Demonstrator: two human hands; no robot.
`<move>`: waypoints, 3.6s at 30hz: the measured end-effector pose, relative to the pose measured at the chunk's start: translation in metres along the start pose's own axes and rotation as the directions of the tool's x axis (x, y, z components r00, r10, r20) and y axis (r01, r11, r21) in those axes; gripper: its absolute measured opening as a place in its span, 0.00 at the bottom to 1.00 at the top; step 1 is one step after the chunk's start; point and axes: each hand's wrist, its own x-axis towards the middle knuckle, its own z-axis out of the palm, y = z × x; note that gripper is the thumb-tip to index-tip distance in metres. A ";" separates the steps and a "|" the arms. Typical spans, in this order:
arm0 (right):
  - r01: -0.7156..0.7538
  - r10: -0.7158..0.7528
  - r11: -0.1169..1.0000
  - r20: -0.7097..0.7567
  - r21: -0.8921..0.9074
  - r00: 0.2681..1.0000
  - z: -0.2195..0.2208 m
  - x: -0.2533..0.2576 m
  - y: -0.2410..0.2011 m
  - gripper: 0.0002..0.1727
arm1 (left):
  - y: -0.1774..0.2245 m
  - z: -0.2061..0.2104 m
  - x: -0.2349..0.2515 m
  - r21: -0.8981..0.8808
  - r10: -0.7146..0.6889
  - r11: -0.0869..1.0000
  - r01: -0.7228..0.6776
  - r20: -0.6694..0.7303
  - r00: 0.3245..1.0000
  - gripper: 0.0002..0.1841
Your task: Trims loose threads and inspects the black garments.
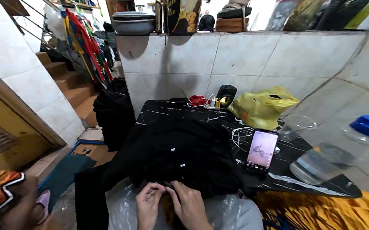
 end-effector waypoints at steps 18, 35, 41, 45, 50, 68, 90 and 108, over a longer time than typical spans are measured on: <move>-0.282 0.131 0.785 0.296 0.551 0.946 0.020 -0.013 0.024 0.15 | 0.015 -0.053 0.017 0.340 -0.063 0.930 -0.137 0.515 0.855 0.09; -0.262 0.266 0.675 0.103 0.689 0.959 0.023 -0.014 0.008 0.12 | 0.010 -0.033 0.011 0.362 0.104 0.893 -0.268 0.414 0.905 0.04; -0.273 0.262 0.730 0.112 0.627 0.958 0.022 -0.013 0.001 0.12 | 0.009 -0.037 0.006 0.485 0.064 0.836 -0.257 0.378 0.923 0.15; -0.269 0.233 0.811 0.135 0.520 0.963 0.017 -0.014 -0.002 0.12 | 0.011 -0.035 0.003 0.608 0.198 0.681 -0.409 0.384 0.902 0.08; -0.228 0.228 0.914 0.039 0.334 0.973 0.010 -0.015 -0.008 0.14 | 0.011 -0.023 -0.004 0.553 0.230 0.731 -0.400 0.352 0.907 0.08; -0.255 0.265 0.932 -0.006 0.257 0.964 0.013 -0.015 -0.011 0.25 | 0.006 -0.021 -0.006 0.257 0.131 0.949 -0.185 0.214 0.968 0.05; -0.319 0.332 0.942 0.159 -0.106 0.930 -0.022 -0.021 0.013 0.31 | 0.023 -0.017 0.027 0.550 0.013 0.827 -0.115 0.185 0.983 0.10; -0.337 0.221 0.918 -0.437 -0.208 0.872 -0.081 0.029 0.116 0.11 | 0.013 0.036 0.071 0.262 0.150 0.944 -0.198 0.193 0.970 0.16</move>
